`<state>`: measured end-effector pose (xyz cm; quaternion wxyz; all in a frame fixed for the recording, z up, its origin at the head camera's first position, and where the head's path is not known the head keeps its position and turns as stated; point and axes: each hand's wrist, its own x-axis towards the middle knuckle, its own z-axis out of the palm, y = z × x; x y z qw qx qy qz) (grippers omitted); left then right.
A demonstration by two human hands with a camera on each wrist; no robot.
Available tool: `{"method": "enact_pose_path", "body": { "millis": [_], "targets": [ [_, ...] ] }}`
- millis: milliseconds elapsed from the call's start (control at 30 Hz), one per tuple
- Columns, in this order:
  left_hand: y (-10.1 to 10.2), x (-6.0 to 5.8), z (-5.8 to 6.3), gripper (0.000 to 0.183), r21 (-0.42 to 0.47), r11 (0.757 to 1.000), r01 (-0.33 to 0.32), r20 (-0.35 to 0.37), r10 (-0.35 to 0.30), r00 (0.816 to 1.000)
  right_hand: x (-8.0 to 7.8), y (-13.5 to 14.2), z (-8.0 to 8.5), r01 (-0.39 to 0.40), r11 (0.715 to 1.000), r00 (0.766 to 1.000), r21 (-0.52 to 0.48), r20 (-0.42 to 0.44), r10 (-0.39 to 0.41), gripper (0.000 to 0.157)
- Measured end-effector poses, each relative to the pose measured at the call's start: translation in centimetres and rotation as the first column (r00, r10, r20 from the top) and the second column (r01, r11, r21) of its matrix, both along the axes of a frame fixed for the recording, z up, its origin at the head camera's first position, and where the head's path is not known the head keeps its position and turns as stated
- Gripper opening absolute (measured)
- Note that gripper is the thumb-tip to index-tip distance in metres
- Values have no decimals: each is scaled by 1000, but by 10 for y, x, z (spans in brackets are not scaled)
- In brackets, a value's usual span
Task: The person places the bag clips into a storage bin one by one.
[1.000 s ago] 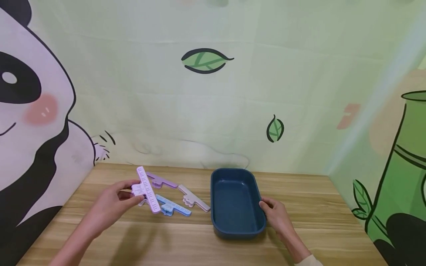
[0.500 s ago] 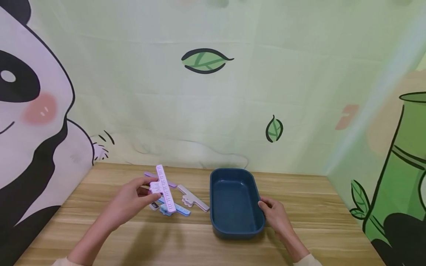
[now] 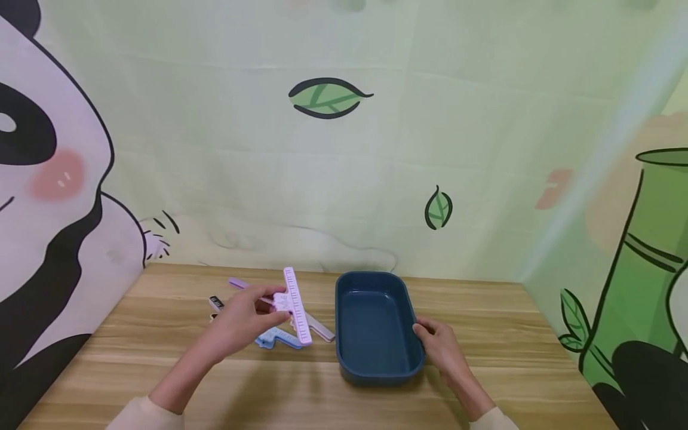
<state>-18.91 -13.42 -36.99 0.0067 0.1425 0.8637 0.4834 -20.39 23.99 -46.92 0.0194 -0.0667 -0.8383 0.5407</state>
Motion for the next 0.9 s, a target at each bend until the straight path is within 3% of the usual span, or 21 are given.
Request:
{"method": "enact_pose_path", "body": {
  "millis": [233,500,900],
  "targets": [
    [21,-9,-4,49,-4,999,40,11,-40,999,0,-1,1,2,1000,1000,0,-2,-2,36],
    [46,-18,-9,47,-12,1000,29,31,-29,999,0,-1,1,5,999,1000,-32,-3,-5,35],
    [79,-26,-16,42,36,995,89,68,-92,993,2,0,1,4,999,1000,-33,-19,-5,34]
  ]
}}
